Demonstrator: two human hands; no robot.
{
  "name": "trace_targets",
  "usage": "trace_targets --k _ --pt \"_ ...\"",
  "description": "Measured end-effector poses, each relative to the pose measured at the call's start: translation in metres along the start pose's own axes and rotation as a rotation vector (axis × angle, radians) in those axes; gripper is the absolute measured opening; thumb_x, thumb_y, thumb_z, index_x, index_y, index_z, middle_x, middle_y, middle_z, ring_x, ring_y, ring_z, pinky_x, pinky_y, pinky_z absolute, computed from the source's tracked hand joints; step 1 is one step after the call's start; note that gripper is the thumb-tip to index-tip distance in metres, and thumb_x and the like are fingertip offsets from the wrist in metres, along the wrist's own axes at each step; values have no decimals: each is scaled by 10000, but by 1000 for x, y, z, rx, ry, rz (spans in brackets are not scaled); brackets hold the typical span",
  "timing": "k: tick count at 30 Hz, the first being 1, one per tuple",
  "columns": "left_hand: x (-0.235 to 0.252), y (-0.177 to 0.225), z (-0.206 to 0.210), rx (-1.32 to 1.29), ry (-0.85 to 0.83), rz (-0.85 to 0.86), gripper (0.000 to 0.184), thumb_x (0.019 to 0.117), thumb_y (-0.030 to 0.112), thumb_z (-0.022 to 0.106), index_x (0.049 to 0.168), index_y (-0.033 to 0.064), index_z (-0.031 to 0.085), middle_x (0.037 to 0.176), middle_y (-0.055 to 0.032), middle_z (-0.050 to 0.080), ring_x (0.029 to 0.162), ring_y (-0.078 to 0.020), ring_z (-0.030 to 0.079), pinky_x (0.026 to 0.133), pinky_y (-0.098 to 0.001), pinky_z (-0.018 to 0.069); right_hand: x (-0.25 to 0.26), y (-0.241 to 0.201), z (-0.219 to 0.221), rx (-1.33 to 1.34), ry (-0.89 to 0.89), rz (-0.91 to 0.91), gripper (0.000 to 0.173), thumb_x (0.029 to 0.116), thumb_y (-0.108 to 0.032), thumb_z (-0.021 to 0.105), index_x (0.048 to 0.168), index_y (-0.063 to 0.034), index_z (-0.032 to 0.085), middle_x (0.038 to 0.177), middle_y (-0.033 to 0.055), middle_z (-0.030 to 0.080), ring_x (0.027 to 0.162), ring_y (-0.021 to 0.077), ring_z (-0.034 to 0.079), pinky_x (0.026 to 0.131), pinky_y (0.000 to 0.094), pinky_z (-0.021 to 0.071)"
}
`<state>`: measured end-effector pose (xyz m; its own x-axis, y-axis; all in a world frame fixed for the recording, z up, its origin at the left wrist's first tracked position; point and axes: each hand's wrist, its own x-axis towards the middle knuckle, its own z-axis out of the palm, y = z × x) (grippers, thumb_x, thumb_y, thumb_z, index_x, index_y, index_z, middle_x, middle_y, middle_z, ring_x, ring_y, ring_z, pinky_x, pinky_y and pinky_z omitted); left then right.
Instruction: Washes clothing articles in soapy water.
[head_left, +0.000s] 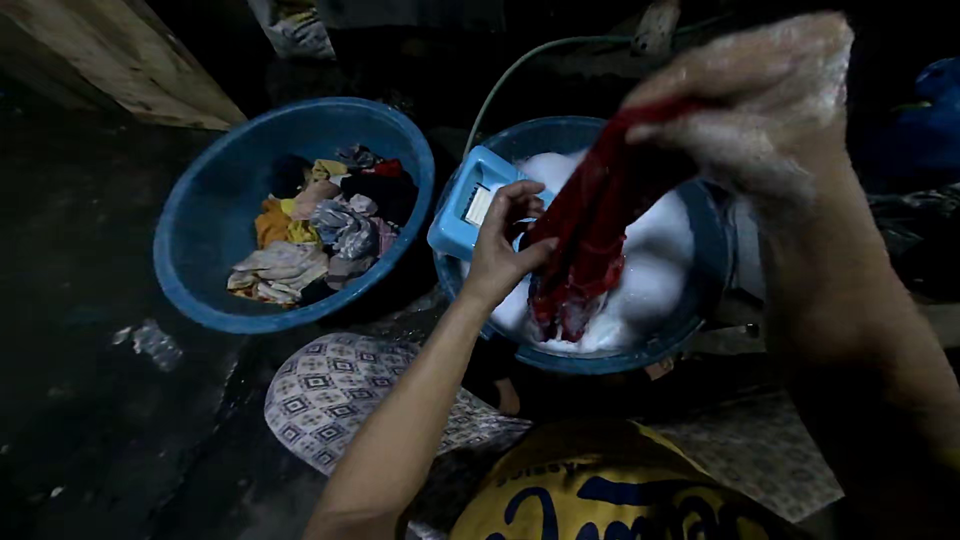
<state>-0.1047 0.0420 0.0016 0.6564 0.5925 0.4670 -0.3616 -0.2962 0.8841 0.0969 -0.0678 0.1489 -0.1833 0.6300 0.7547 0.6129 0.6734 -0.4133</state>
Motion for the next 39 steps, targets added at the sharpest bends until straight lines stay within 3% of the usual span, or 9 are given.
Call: trace_targets --k 3,6,10,13,17,23,29,33,39 --pt "-15 -25 9 251 299 -121 506 833 40 742 1289 -10 527 1205 -116 608 1073 -144 626 885 -301 556 10 38 13 -238 138 98 125 942 -86 675 985 -60 790 976 23 768 939 28 698 893 235 559" --pt "-36 -52 10 612 271 -336 399 927 82 695 1289 -11 557 1252 -210 597 1122 -295 620 920 -448 548 -23 89 35 -458 27 418 172 957 -132 664 1073 -70 774 1065 125 761 1012 230 723 944 446 556" --pt "-50 -69 6 790 -229 -535 305 955 96 641 1240 -11 625 1253 -247 614 1193 -392 601 1024 -557 499 -111 103 96 -398 -221 767 368 883 -113 769 1242 -63 700 1258 302 576 1173 484 562 981 617 491" --pt "-62 -93 17 823 -754 -768 438 1001 219 626 1386 15 576 1431 -226 552 1352 -364 522 1142 -548 404 -176 89 147 -171 -557 866 261 935 -120 711 1178 -25 707 1255 231 639 1221 400 592 1063 563 474" --pt "-60 -121 32 1017 -1001 -956 518 995 224 628 1403 -74 515 1489 -273 476 1391 -419 469 1132 -605 384 -212 83 194 -121 -987 1051 524 974 -235 660 1409 33 544 1418 266 561 1354 420 512 1137 589 382" --pt "-60 -131 54 1184 -1190 -1096 347 1000 104 585 1281 -98 601 1386 -293 563 1324 -455 521 1055 -647 424 -210 86 222 -85 -1284 1191 455 1021 -243 607 1280 131 600 1362 341 567 1316 492 522 1079 670 388" --pt "-54 -129 31 725 -754 -877 371 1090 174 437 1336 -53 598 1361 -276 595 1313 -397 548 1134 -566 390 -233 82 164 299 -699 1320 499 988 -203 675 1412 27 547 1417 254 564 1333 360 533 1144 532 394" --pt "-16 -74 56 368 -222 -792 369 1111 211 419 1322 -43 585 1188 -253 638 1058 -333 624 931 -512 507 -229 78 140 108 -320 1189 487 960 -283 672 1334 23 607 1297 233 640 1220 334 618 1074 524 475" --pt "60 35 44 298 -145 -388 279 1092 222 460 999 12 619 872 -41 585 787 -96 568 751 -324 512 -177 59 131 222 38 1239 321 1002 -135 568 1290 -2 622 1096 182 683 967 257 663 851 486 552"
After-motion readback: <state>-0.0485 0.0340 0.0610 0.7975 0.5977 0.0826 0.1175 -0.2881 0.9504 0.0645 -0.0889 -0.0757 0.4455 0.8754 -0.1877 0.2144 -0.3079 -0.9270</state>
